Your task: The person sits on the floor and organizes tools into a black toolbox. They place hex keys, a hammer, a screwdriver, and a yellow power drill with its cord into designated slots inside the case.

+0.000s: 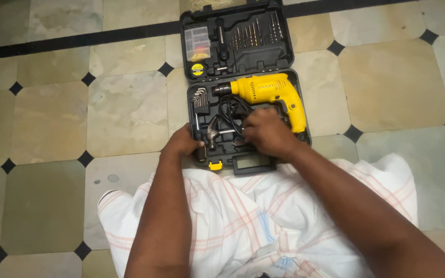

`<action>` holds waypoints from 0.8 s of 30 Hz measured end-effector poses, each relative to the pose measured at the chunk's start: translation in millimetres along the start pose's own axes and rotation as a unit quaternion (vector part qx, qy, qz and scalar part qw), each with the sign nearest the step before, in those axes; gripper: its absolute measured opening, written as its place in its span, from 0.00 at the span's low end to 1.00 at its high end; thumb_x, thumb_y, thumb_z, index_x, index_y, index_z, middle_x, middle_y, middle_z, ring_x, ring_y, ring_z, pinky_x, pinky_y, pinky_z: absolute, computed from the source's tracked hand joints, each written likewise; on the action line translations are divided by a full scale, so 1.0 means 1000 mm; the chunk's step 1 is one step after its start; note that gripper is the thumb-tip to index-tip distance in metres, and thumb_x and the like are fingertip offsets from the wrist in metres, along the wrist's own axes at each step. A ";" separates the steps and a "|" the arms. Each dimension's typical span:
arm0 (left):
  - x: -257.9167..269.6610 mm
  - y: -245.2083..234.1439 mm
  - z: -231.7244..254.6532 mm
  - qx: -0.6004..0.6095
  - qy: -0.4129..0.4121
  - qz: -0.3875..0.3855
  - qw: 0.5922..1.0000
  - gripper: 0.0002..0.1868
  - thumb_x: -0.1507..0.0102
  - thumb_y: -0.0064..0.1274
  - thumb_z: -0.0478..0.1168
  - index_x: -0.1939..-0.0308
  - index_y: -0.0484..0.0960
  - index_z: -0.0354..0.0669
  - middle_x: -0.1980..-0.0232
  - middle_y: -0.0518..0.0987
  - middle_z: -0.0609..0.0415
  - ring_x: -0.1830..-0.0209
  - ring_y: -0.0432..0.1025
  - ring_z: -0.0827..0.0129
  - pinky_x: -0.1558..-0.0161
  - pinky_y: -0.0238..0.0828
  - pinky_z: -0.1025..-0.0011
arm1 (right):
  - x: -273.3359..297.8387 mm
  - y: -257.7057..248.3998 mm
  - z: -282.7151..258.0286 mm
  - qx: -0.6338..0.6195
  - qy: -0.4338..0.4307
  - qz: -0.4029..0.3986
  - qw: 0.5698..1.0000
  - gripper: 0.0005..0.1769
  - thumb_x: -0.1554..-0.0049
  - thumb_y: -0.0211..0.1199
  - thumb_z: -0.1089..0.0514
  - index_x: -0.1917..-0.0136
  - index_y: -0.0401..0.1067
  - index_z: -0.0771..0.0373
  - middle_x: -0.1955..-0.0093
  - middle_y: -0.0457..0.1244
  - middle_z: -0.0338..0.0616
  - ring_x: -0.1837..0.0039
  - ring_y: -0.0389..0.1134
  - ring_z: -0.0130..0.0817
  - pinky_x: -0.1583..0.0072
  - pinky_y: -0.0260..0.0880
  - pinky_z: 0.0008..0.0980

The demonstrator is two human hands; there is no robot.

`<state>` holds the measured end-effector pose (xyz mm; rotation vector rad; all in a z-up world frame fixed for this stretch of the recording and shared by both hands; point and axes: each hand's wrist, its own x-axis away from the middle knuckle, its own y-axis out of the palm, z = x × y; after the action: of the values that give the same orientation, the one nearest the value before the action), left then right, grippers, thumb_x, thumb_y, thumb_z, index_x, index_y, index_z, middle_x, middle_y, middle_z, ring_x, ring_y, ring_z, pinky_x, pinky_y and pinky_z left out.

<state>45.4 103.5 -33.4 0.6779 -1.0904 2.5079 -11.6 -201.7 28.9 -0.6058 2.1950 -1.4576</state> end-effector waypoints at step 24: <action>-0.002 0.000 0.008 -0.078 0.011 0.057 0.995 0.34 0.44 0.69 0.45 0.37 0.72 0.42 0.44 0.82 0.40 0.41 0.76 0.47 0.41 0.72 0.57 | -0.007 0.020 0.012 -0.002 -0.017 0.157 0.987 0.09 0.48 0.70 0.56 0.53 0.78 0.57 0.27 0.61 0.46 0.24 0.58 0.47 0.29 0.58 0.53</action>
<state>49.8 97.1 -29.6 0.5576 -1.3339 2.4831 -1.4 -199.7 6.4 -0.2657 2.1497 -1.2691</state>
